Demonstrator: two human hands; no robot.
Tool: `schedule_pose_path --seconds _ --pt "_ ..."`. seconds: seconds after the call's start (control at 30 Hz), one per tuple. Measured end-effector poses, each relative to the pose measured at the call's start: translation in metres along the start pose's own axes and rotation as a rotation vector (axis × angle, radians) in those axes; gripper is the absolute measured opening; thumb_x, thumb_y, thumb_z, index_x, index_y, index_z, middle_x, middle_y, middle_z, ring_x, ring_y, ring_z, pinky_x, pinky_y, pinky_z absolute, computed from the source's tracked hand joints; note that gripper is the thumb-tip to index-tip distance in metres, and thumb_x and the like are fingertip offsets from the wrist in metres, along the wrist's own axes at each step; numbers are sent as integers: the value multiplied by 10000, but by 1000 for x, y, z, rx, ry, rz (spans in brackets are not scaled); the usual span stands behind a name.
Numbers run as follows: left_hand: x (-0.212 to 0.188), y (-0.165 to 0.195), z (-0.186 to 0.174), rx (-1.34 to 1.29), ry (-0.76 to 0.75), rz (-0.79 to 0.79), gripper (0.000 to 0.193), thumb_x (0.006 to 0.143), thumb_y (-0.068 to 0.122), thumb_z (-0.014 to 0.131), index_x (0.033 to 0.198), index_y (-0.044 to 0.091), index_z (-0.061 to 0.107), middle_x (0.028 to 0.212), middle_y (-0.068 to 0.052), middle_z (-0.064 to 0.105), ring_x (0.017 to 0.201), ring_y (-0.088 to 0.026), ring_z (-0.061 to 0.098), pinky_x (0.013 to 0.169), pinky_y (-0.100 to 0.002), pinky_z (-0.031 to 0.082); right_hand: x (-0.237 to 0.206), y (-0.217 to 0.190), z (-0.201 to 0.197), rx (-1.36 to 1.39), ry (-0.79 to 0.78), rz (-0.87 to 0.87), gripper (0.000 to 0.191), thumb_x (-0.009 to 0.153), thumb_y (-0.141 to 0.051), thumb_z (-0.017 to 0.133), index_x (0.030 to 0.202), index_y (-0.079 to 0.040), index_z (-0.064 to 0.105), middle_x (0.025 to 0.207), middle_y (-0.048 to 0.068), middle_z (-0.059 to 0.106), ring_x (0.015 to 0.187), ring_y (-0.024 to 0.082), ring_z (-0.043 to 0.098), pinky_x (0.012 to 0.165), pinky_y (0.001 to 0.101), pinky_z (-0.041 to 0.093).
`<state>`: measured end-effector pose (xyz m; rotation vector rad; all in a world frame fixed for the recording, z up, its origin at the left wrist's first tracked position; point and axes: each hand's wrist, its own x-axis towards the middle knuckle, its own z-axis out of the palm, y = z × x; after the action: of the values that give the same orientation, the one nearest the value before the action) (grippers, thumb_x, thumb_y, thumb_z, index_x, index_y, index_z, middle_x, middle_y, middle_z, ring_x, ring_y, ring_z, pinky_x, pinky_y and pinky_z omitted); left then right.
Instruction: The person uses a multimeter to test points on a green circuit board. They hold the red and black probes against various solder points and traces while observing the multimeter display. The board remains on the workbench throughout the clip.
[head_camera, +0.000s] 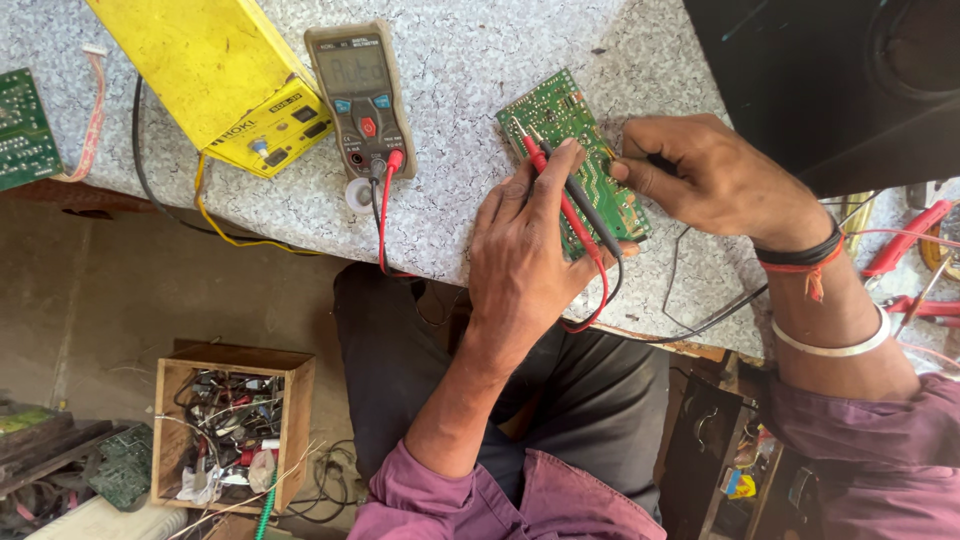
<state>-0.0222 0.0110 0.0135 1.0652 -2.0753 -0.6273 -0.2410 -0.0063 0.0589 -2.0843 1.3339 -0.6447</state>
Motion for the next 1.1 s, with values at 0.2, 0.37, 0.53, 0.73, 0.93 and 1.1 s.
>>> schedule_pose_path --seconds 0.2,0.37,0.53,0.73,0.93,1.1 --pt "0 1 -2 2 8 -1 1060 695 491 923 1515 74 398 1392 -86 655 1355 -343 566 1141 -474 417 0 0 -2 47 -30 -22 255 1001 -140 662 848 5 517 695 122 502 627 279 493 590 421 383" --pt "1 1 -2 -2 -10 -21 1060 685 487 924 1514 83 401 1390 -91 654 1331 -331 572 1140 -471 420 1 2 -4 62 -64 3 267 998 -147 656 832 0 506 674 114 484 612 264 478 586 417 382" --pt "1 1 -2 5 4 8 1057 715 512 914 1519 75 385 1402 -80 650 1363 -325 560 1158 -482 408 1 2 -6 74 -105 21 277 1005 -155 636 822 1 497 654 111 463 597 251 458 582 411 372" --pt "0 0 -2 13 2 9 1045 726 510 907 1518 74 382 1410 -75 646 1378 -316 558 1160 -481 403 -2 2 -5 106 -125 88 300 1003 -181 639 809 -1 497 638 90 437 591 205 418 559 386 367" --pt "0 0 -1 9 -6 0 1047 735 502 902 1529 71 373 1434 -105 621 1384 -343 547 1150 -480 407 -6 6 -1 149 -21 126 273 1019 -195 665 849 -4 569 660 62 483 617 141 425 552 345 378" --pt "-2 -1 -4 29 12 53 1063 786 506 908 1566 81 324 1459 -139 578 1414 -354 519 1176 -492 395 -8 5 4 143 108 165 210 1015 -171 728 943 3 636 680 31 594 613 76 509 545 277 427"
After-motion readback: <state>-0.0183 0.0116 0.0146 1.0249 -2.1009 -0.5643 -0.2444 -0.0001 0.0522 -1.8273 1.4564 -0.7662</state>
